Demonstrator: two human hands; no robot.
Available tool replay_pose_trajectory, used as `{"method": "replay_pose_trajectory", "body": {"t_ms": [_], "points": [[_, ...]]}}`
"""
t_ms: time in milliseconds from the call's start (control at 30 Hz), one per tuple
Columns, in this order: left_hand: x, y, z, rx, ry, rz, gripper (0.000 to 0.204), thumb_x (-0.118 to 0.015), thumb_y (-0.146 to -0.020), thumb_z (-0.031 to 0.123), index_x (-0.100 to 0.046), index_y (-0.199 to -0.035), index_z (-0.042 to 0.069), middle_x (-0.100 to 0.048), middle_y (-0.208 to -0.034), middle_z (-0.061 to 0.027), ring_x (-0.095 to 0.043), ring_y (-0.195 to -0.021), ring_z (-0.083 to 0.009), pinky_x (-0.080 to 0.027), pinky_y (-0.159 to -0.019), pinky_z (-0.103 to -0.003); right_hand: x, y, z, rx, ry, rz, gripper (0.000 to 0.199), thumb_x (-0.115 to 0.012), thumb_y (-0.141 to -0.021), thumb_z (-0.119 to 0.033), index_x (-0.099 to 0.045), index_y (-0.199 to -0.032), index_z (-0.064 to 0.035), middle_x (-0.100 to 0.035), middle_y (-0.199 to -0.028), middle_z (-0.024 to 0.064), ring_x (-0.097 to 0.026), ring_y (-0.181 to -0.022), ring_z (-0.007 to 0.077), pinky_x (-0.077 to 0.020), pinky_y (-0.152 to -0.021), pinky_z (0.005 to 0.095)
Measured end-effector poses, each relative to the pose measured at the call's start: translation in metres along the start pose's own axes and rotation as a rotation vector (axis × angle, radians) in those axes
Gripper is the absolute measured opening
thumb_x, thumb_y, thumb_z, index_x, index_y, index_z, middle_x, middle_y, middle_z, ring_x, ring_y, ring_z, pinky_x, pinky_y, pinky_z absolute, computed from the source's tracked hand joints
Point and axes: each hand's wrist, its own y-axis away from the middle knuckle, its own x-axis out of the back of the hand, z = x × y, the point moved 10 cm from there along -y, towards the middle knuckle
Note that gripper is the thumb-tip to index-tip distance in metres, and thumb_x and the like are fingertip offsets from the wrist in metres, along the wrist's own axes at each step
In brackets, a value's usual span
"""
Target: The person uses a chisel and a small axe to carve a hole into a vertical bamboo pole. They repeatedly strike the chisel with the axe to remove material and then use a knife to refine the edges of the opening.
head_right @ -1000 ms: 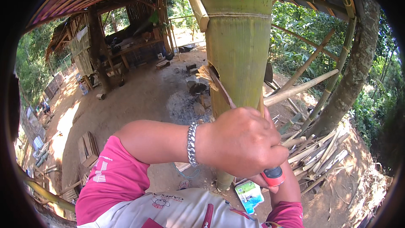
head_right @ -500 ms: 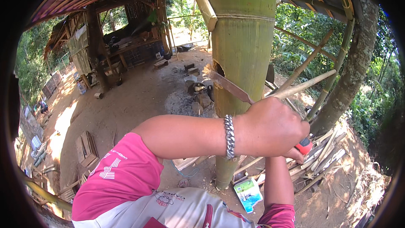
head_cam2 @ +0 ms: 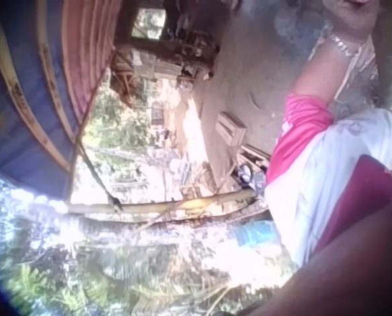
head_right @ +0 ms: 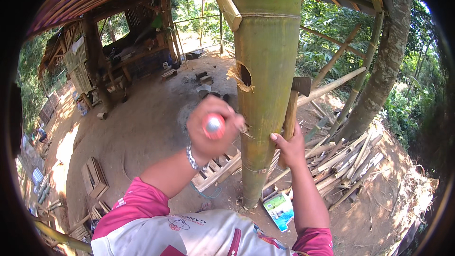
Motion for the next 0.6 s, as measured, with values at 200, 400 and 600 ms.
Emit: {"method": "replay_pose_trajectory", "body": {"t_ms": [200,400,600], "points": [[0.001,-0.02,-0.1,0.38,0.05,0.084,0.029,-0.084,-0.081,0.013,-0.068,-0.102,0.0,-0.068,-0.096,-0.0077,-0.062,-0.079,-0.0137,-0.05,-0.072,-0.027,0.001,0.03,0.024,-0.031,-0.174,0.151,0.079,-0.079,-0.082,-0.017,-0.034,-0.146,-0.0004,-0.054,-0.14,0.0182,-0.061,-0.081,0.0106,-0.0511,-0.061,0.0246],[-0.008,-0.028,-0.103,0.357,0.037,0.125,0.019,-0.083,-0.079,0.01,-0.069,-0.087,0.0,-0.065,-0.085,-0.0076,-0.062,-0.077,-0.0181,-0.049,-0.073,-0.03,-0.002,0.048,0.031,-0.079,-0.274,0.179,0.079,-0.074,-0.085,-0.014,-0.028,-0.148,-0.0004,-0.046,-0.15,0.0202,-0.062,-0.083,0.0093,-0.0518,-0.061,0.0234],[-0.008,-0.042,-0.091,0.155,-0.069,0.01,0.013,-0.077,-0.079,0.0,-0.064,-0.081,0.002,-0.063,-0.082,-0.0042,-0.06,-0.077,-0.0138,-0.048,-0.071,-0.028,-0.001,0.064,0.027,-0.078,-0.304,0.219,0.077,-0.073,-0.084,-0.014,-0.029,-0.146,-0.0013,-0.046,-0.15,0.0201,-0.062,-0.084,0.0087,-0.0515,-0.062,0.023]]}}
